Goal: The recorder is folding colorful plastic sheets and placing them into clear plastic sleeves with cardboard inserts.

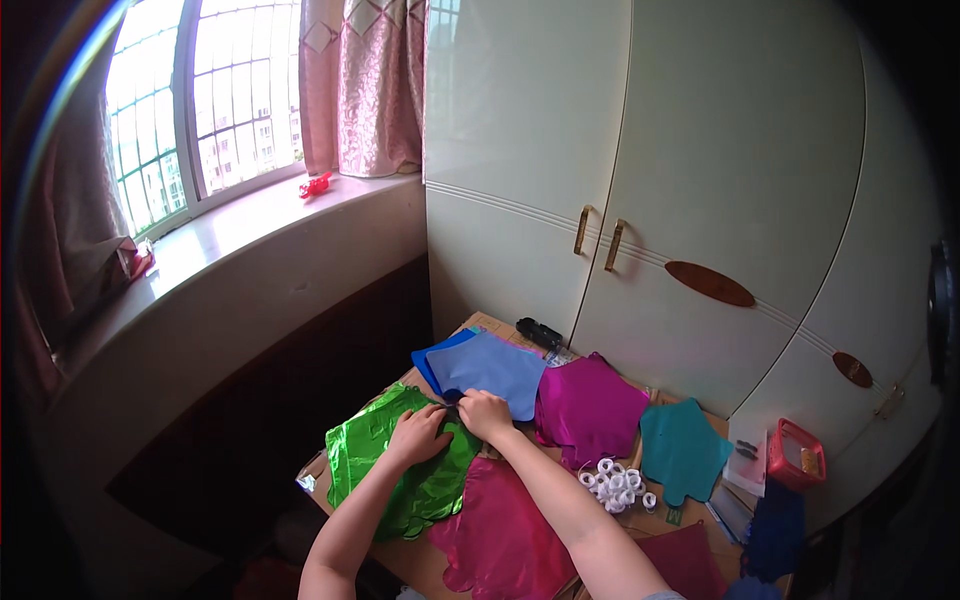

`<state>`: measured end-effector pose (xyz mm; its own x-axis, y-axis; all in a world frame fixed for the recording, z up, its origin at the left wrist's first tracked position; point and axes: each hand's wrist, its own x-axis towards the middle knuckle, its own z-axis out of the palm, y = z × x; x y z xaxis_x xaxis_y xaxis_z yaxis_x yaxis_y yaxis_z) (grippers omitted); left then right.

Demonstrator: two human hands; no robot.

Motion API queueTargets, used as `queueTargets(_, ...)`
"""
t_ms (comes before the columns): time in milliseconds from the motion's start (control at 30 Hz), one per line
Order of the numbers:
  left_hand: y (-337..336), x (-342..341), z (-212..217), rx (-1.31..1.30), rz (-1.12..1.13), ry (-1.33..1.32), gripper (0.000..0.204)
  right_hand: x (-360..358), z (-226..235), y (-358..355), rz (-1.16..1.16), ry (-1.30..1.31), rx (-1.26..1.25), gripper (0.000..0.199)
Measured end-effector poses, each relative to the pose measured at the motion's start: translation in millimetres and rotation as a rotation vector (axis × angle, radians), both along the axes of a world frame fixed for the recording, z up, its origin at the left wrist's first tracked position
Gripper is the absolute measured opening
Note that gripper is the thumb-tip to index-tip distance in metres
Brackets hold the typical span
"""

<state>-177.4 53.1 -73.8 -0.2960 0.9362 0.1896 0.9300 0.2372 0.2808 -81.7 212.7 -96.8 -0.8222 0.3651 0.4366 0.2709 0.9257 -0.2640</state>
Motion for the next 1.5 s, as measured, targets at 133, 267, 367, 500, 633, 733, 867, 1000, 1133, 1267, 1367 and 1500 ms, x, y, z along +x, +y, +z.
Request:
queueTargets(133, 3.7, -1.5, -2.6, 0.059, -0.002, 0.016, 0.061, -3.2, 4.9, -3.2, -0.178, 0.063, -0.292, 0.021)
queueTargets(267, 12.3, -0.9, 3.6, 0.043, -0.004, 0.014, 0.068, -3.1, 3.8, 0.0, -0.195, 0.039, -0.340, 0.023)
queueTargets(367, 15.0, -5.4, 0.0, 0.053, 0.028, 0.025, 0.068, -1.3, 5.2, -4.9, -0.139, 0.029, -0.227, 0.023)
queueTargets(500, 15.8, -9.0, -4.8, 0.076, 0.041, 0.014, 0.067, 1.6, 2.4, -8.1, -0.124, 0.032, -0.161, 0.022)
queueTargets(633, 15.7, -6.9, -5.5, 0.085, 0.035, 0.027, 0.065, 1.6, 5.8, -3.3, -0.166, -0.001, -0.284, 0.021)
queueTargets(733, 15.8, -6.5, -2.9, 0.085, 0.023, 0.014, 0.064, 1.1, 10.7, -6.3, -0.231, 0.047, -0.428, 0.019)
queueTargets(867, 15.9, -3.5, 2.0, 0.101, 0.006, 0.007, 0.063, -0.5, 10.0, 0.0, -0.284, 0.101, -0.561, 0.019)
queueTargets(1000, 17.3, -4.3, 2.1, 0.108, -0.004, 0.009, 0.062, -1.2, 7.8, 4.7, -0.289, 0.141, -0.634, 0.022)
queueTargets(1133, 19.6, -6.2, 0.0, 0.096, 0.001, 0.030, 0.060, 0.9, 9.2, 8.2, -0.249, 0.151, -0.705, 0.026)
queueTargets(1267, 22.3, -4.8, 0.9, 0.092, 0.008, 0.045, 0.059, 0.2, 3.9, 15.8, -0.201, 0.169, -0.753, 0.026)
queueTargets(1367, 22.6, -5.7, 0.6, 0.071, 0.024, 0.042, 0.058, 0.5, 6.0, 15.3, -0.156, 0.132, -0.745, 0.023)
queueTargets(1500, 23.0, -5.0, 2.5, 0.061, 0.007, 0.032, 0.058, -1.3, 0.6, 13.8, -0.179, 0.120, -0.601, 0.020)
